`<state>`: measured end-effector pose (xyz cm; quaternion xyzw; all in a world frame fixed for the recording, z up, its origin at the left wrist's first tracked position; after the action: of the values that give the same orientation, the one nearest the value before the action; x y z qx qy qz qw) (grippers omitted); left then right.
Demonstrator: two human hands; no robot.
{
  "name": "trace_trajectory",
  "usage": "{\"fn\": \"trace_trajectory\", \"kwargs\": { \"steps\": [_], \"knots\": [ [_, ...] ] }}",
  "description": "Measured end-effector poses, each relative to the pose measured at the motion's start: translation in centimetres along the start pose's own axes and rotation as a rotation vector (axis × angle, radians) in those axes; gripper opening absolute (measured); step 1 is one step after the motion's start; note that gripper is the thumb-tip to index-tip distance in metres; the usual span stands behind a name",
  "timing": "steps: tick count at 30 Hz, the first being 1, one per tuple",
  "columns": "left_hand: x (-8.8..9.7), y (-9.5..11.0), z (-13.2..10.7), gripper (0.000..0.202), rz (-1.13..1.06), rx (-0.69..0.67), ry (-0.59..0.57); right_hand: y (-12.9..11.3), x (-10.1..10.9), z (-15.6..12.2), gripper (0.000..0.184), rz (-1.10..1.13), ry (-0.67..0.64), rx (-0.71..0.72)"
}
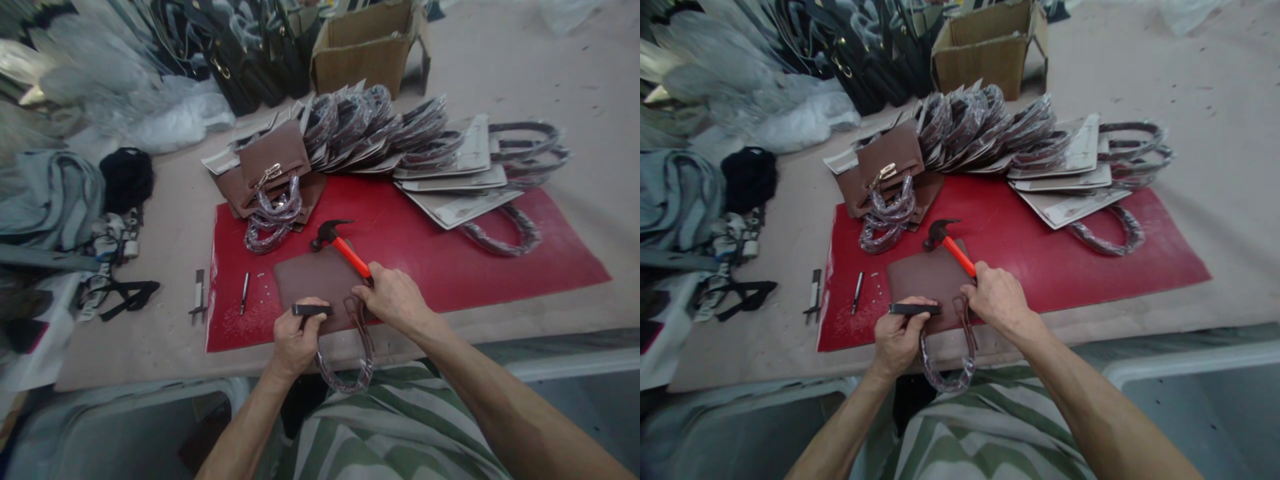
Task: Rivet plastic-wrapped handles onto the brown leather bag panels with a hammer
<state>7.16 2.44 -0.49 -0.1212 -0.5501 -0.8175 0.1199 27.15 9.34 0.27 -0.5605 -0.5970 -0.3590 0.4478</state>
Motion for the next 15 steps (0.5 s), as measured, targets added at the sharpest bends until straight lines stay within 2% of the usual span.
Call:
{"fn": "trace_trajectory", "kwargs": {
  "steps": [8,15],
  "knots": [
    [-0.4,0.0,-0.1,0.012,0.047,-0.077,-0.008,0.1,0.0,-0.1,0.027,0.005,0.021,0.002],
    [-1.6,-0.3,-0.3,0.012,0.14,-0.122,-0.074,0.3,-0.1,-0.1,0.026,0.026,0.069,0.034]
  ]
}}
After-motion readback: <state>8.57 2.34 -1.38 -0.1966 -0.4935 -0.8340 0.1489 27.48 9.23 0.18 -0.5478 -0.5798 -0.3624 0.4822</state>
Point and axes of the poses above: each hand's wrist, its own z-axis towards the middle knuckle, its own x-axis out of the back of the hand, y = z × x, the point moved 3 cm from there along z, towards the middle knuckle, and after that the axes turned 14 degrees about -z, right-handed, at the moved point
